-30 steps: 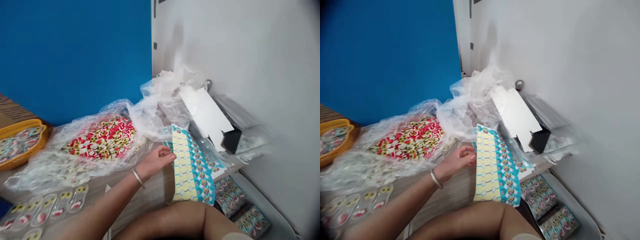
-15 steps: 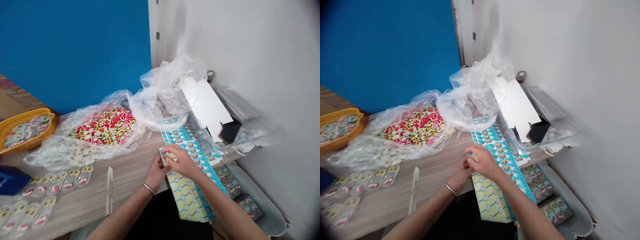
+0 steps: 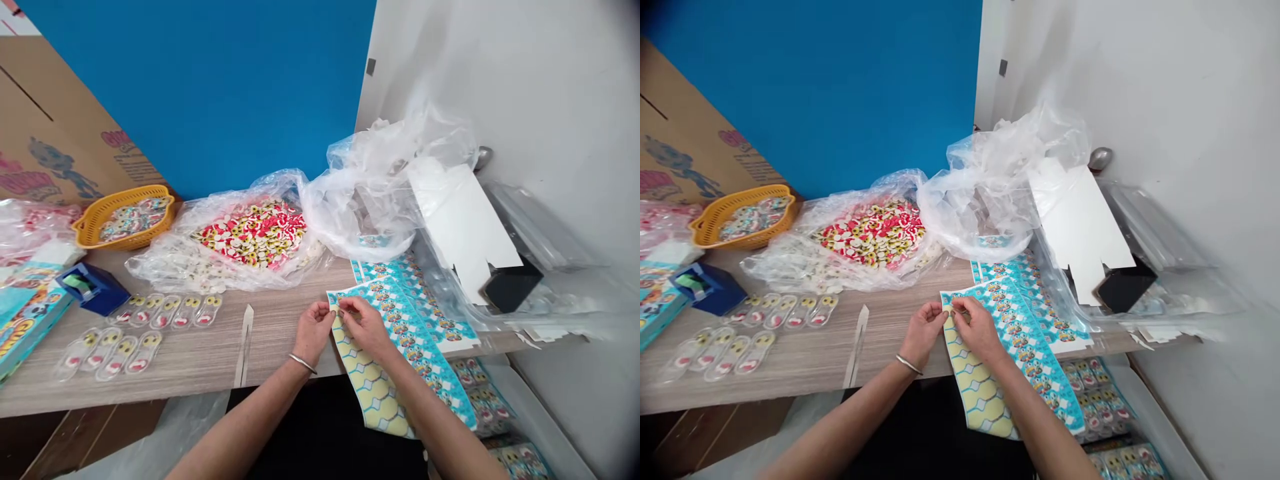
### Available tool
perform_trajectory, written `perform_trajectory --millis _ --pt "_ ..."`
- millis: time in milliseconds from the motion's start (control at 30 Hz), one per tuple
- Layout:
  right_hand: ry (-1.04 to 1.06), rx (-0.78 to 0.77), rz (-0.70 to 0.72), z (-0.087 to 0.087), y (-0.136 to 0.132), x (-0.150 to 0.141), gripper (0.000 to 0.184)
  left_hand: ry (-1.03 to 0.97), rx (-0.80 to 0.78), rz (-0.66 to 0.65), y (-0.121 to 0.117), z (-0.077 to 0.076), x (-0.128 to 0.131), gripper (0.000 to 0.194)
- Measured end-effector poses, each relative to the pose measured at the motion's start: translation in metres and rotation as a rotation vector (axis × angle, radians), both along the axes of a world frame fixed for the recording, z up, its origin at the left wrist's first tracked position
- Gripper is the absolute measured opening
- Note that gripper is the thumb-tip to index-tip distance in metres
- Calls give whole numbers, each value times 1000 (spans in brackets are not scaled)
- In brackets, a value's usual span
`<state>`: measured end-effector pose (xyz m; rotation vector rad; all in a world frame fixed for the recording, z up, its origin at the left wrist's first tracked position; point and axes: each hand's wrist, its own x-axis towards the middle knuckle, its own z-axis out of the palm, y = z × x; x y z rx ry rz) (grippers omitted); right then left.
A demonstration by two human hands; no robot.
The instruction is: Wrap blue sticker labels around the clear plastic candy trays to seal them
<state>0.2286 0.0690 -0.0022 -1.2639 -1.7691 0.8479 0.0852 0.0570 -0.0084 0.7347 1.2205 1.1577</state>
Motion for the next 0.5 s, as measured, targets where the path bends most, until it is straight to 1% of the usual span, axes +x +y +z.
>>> perform_trajectory --millis 67,167,267,333,400,500 --pt "-73 63 27 6 6 -1 19 2 -8 -9 2 -2 -2 20" --pt "-176 125 106 14 16 -3 19 -3 -9 -32 4 -4 -4 20" --pt "-183 123 189 14 23 -8 16 -9 16 -24 5 -4 -7 18" --pt "-158 103 216 12 26 -11 16 -12 37 -10 5 -3 -10 17" --pt "-126 84 205 10 26 -15 15 -18 55 0 5 -1 -12 16" --pt "-19 21 116 9 26 -23 13 -37 76 8 4 3 -14 17"
